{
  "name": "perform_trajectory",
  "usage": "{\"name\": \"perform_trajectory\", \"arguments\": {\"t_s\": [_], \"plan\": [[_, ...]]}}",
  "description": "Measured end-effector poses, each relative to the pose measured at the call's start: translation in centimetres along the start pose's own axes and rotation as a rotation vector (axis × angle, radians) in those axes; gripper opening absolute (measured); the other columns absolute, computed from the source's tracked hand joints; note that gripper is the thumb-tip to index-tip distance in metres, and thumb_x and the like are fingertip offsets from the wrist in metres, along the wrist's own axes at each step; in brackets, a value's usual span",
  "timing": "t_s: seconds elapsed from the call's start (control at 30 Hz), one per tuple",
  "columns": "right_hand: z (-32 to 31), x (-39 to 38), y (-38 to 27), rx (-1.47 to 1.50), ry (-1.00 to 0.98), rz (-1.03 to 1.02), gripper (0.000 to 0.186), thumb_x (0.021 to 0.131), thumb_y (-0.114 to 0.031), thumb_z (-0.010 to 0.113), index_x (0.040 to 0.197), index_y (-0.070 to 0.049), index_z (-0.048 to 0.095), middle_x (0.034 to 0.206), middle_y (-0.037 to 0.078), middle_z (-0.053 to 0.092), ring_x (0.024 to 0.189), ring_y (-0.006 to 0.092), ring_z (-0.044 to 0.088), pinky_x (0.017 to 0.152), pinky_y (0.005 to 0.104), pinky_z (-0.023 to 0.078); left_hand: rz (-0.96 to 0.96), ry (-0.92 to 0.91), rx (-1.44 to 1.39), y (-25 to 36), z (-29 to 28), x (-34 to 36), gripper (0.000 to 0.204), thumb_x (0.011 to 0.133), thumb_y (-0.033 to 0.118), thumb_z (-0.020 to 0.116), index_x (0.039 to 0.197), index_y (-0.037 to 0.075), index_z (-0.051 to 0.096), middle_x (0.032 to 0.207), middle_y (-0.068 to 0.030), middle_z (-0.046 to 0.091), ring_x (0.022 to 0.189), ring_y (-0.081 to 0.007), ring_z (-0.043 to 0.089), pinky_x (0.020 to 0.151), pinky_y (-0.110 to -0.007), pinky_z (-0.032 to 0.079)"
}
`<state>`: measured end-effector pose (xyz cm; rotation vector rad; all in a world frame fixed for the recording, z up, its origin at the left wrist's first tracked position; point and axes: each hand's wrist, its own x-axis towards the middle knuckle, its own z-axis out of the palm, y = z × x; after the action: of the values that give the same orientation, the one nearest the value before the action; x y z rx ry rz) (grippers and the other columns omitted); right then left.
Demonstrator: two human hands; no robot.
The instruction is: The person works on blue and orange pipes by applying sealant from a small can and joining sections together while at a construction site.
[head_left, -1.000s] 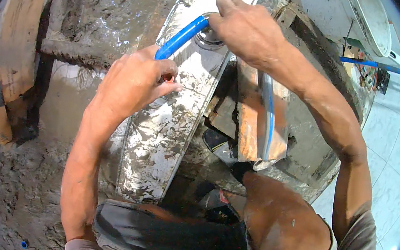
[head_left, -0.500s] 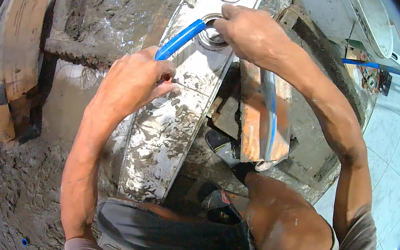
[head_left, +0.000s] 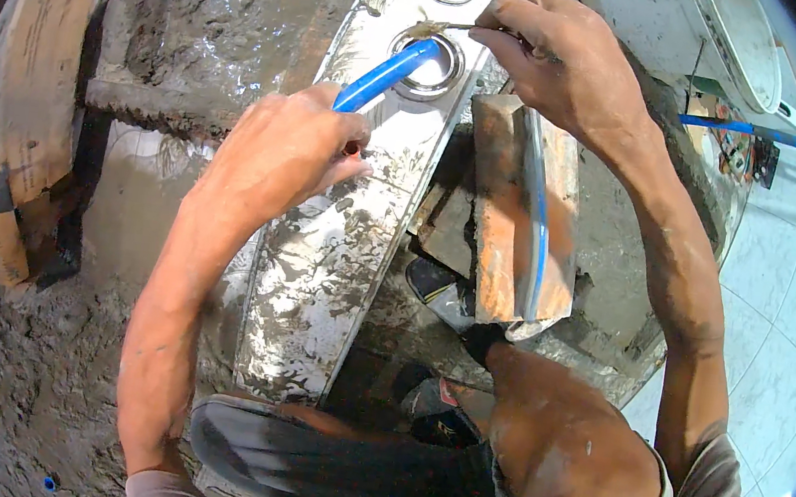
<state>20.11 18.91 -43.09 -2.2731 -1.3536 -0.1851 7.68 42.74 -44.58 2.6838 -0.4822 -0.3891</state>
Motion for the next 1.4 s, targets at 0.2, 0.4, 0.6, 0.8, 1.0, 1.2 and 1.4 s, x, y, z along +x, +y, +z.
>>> {"name": "perform_trajectory", "arguments": {"t_s": [0.2, 0.4, 0.6, 0.8, 1.0, 1.2, 1.4], "plan": [[-0.2, 0.1, 0.5, 0.249, 0.058, -0.009, 0.01, 0.086, -0.007, 0.065, 0.091, -0.003, 0.058, 0.078, 0.013, 0.051, 0.07, 0.0295, 0.053, 0.06, 0.0387, 0.042, -0.003, 0.004, 0.034, 0.1, -0.1, -0.2, 0.023, 0.075, 0.024, 0.078, 0.089, 0.009, 0.068, 0.088, -0.012, 0.064, 0.081, -0.0338, 0.065, 0.069, -0.044, 0.051], [-0.6, 0.1, -0.9, 0.148, -0.059, 0.059, 0.012, 0.086, -0.007, 0.066, 0.091, -0.002, 0.056, 0.083, 0.014, 0.053, 0.074, 0.03, 0.055, 0.062, 0.0399, 0.043, -0.002, 0.006, -0.054, -0.3, 0.3, -0.4, 0.025, 0.074, 0.024, 0.079, 0.089, 0.008, 0.069, 0.086, -0.013, 0.064, 0.079, -0.033, 0.065, 0.069, -0.042, 0.05], [-0.3, -1.3, -0.4, 0.183, 0.053, 0.018, 0.017, 0.084, -0.006, 0.07, 0.1, -0.003, 0.065, 0.091, 0.008, 0.06, 0.072, 0.0216, 0.056, 0.065, 0.0322, 0.045, -0.047, 0.004, -0.207, -0.3, -0.2, -0.1, 0.024, 0.071, 0.022, 0.082, 0.085, 0.006, 0.07, 0.083, -0.0128, 0.065, 0.075, -0.0303, 0.065, 0.067, -0.038, 0.05], [-0.8, 0.7, 0.7, 0.139, 0.049, -0.02, 0.014, 0.085, -0.008, 0.067, 0.093, -0.002, 0.057, 0.086, 0.014, 0.055, 0.077, 0.0306, 0.057, 0.065, 0.0409, 0.044, -0.027, -0.014, -0.243, 0.0, 0.2, -0.6, 0.022, 0.071, 0.02, 0.082, 0.083, 0.006, 0.07, 0.082, -0.0131, 0.065, 0.075, -0.029, 0.065, 0.065, -0.037, 0.049], [-0.6, 1.5, 0.5, 0.22, 0.041, -0.073, 0.014, 0.083, -0.008, 0.069, 0.091, -0.001, 0.061, 0.082, 0.015, 0.055, 0.077, 0.0322, 0.057, 0.066, 0.041, 0.045, 0.007, 0.011, -0.174, -0.2, 0.2, -0.7, 0.022, 0.073, 0.021, 0.081, 0.087, 0.007, 0.07, 0.083, -0.0132, 0.065, 0.076, -0.031, 0.065, 0.066, -0.04, 0.049], [0.9, 0.6, 2.4, 0.228, -0.053, 0.007, 0.02, 0.082, -0.012, 0.071, 0.097, -0.001, 0.064, 0.091, 0.016, 0.062, 0.085, 0.0298, 0.062, 0.073, 0.0401, 0.049, 0.025, 0.055, -0.15, -0.2, 0.6, -0.8, 0.024, 0.073, 0.023, 0.081, 0.088, 0.007, 0.07, 0.086, -0.0125, 0.065, 0.077, -0.032, 0.065, 0.068, -0.041, 0.05], [1.7, -0.5, 2.4, 0.317, -0.176, 0.319, 0.02, 0.088, -0.02, 0.069, 0.095, -0.002, 0.068, 0.085, 0.009, 0.066, 0.08, 0.0191, 0.061, 0.072, 0.0335, 0.049, -0.034, 0.069, -0.236, -1.0, 0.6, -1.1, 0.023, 0.073, 0.02, 0.081, 0.089, 0.007, 0.071, 0.085, -0.0121, 0.065, 0.076, -0.028, 0.065, 0.068, -0.039, 0.05]]}}
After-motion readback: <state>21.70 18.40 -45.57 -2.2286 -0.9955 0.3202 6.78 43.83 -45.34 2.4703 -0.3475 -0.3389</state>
